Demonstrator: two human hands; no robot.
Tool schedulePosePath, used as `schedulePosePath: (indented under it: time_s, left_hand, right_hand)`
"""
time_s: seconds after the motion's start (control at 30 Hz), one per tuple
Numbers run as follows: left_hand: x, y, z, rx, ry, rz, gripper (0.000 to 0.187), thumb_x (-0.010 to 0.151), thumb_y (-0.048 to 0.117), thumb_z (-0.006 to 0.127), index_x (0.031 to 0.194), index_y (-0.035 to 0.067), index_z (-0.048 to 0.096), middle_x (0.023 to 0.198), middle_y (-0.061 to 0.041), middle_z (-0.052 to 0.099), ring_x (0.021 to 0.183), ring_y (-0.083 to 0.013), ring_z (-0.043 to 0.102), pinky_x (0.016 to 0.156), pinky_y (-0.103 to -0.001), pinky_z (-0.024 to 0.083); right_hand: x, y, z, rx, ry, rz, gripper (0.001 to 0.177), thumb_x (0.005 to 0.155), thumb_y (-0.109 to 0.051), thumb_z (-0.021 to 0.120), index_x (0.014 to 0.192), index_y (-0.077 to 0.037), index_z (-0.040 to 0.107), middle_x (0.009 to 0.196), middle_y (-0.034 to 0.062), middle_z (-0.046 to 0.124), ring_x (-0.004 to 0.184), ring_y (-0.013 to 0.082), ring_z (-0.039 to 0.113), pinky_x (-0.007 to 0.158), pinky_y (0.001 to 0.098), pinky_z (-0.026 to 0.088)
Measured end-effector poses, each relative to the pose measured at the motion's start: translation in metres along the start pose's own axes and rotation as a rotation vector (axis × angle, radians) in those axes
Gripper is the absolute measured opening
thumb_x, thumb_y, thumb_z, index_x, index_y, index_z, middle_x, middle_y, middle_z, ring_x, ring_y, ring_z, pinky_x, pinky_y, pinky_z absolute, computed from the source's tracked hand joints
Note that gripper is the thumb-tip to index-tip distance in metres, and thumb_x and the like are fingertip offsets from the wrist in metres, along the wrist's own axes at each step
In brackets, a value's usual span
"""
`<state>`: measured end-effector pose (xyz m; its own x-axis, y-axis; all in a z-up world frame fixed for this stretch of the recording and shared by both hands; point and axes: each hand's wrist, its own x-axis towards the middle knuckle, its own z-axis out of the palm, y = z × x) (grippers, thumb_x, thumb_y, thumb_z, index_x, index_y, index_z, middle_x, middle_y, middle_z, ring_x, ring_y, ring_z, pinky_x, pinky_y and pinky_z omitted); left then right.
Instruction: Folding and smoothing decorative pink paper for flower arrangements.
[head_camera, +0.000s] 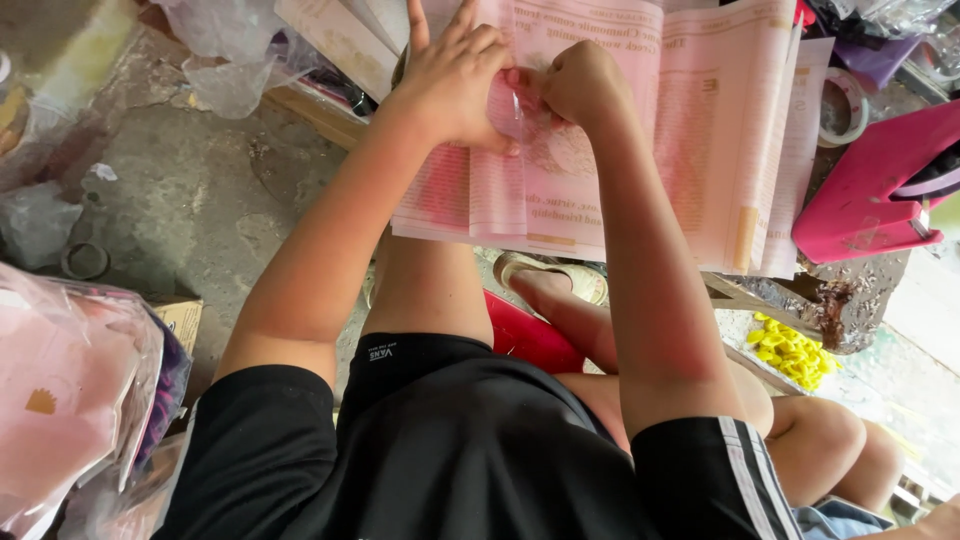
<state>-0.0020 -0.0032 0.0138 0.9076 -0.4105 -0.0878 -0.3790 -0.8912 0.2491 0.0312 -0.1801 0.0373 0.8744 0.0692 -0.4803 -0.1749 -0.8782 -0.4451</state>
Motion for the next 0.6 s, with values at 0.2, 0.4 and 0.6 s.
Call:
schedulePosePath:
  time_s: [0.2, 0.4, 0.6]
  left_hand:
    - [-0.016, 0.013, -0.003, 0.003, 0.113, -0.058, 0.113, 0.064, 0.079, 0.082, 0.152, 0.018, 0.046, 0.164, -0.020, 0.009, 0.151, -0.0448, 0.008, 0.113, -0.079, 0.003]
    - [-0.048, 0.036, 0.031, -0.013, 0.567, -0.295, 0.107, 0.066, 0.044, 0.099, 0.150, 0.024, 0.035, 0.145, -0.028, 0.046, 0.118, -0.0465, 0.060, 0.095, -0.054, 0.050]
    - [-0.098, 0.013, 0.000, -0.724, 0.437, -0.431, 0.075, 0.083, 0.010, 0.077, 0.140, 0.020, 0.030, 0.089, -0.001, 0.064, 0.076, -0.0185, 0.067, 0.069, -0.036, 0.052]
  right_hand:
    - [0.000, 0.007, 0.000, 0.077, 0.059, 0.011, 0.055, 0.098, -0.051, 0.068, 0.056, -0.016, 0.058, 0.051, -0.0009, 0.059, 0.046, 0.0121, 0.048, 0.055, 0.0264, 0.044]
    - [0.003, 0.022, 0.018, 0.065, 0.235, -0.178, 0.045, 0.099, -0.041, 0.054, 0.067, -0.021, 0.030, 0.055, -0.0087, 0.045, 0.052, 0.0093, 0.035, 0.053, 0.0312, 0.028]
    - [-0.085, 0.106, 0.027, 0.089, 0.687, -0.793, 0.019, 0.104, -0.015, 0.068, 0.088, -0.008, 0.061, 0.087, 0.0071, 0.063, 0.084, 0.0271, 0.060, 0.073, 0.0401, 0.046]
